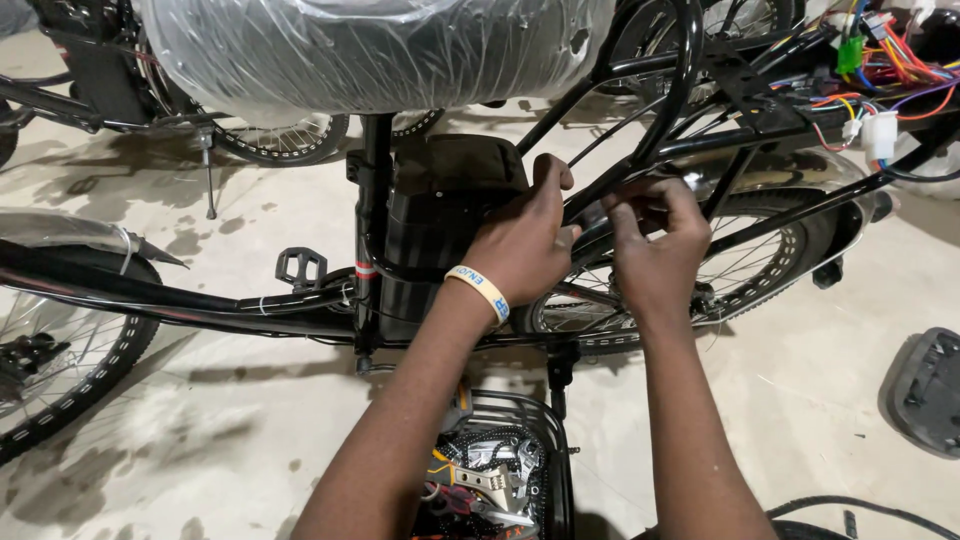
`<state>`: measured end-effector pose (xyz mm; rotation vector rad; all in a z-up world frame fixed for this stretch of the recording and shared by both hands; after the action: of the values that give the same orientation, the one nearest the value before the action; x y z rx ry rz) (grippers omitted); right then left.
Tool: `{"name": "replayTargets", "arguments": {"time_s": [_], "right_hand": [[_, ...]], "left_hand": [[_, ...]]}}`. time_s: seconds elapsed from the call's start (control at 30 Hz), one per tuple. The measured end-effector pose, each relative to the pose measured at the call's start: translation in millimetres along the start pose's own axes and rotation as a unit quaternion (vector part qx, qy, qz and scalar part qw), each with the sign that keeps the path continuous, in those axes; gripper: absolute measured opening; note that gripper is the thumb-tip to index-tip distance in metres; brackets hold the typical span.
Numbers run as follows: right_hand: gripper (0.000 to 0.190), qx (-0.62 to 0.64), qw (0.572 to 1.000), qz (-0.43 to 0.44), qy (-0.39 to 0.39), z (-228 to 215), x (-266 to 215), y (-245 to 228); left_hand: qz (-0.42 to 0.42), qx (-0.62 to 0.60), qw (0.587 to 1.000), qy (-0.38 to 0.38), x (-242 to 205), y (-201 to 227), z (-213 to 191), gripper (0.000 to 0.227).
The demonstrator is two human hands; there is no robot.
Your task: The person assembles an electric bicycle by securing the battery pack to the frame and routing wires. They then move to the rear wheel to adjust the chain and gear system using a wrench.
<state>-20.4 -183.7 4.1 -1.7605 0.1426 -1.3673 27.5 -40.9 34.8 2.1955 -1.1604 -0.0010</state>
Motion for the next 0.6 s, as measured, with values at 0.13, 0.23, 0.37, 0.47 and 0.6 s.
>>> {"name": "replayTargets", "arguments": {"time_s": [0.13,0.23,0.37,0.47,0.6], "right_hand": [[0.014,-0.015,0.999,-0.028,0.029,-20,5,-16],[0.006,0.007,0.994,0.089,-0.058,-16,6,-29],[0.013,-0.136,0.964,0.149,-0.174,-6,7,-9],[0.029,-0.019,0.969,0.198,-0.144,2,2,-1],[0.038,0.215,0.925,0.294,-0.105,17,-8,-17]], "left_hand": [[-0.002,-0.016,1.000,-0.001,0,-1,-3,0.030],[-0.001,-0.044,0.999,-0.007,6,-3,-4,0.031],[0.008,-0.078,0.997,0.019,14,-16,0,0.031],[0.015,-0.071,0.996,0.054,14,-23,1,0.028],[-0.045,-0.012,0.999,0.028,5,-5,-9,0.039]]}}
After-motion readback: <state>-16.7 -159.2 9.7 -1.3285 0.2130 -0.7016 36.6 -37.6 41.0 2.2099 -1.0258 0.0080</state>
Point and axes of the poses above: each hand's wrist, its own x-axis towards the middle knuckle, its own z-axis out of the palm, y = z × x, the point moved 7 cm from there along x, towards the middle knuckle, and after that the axes turned 2 degrees about y, right-handed, at the moved point
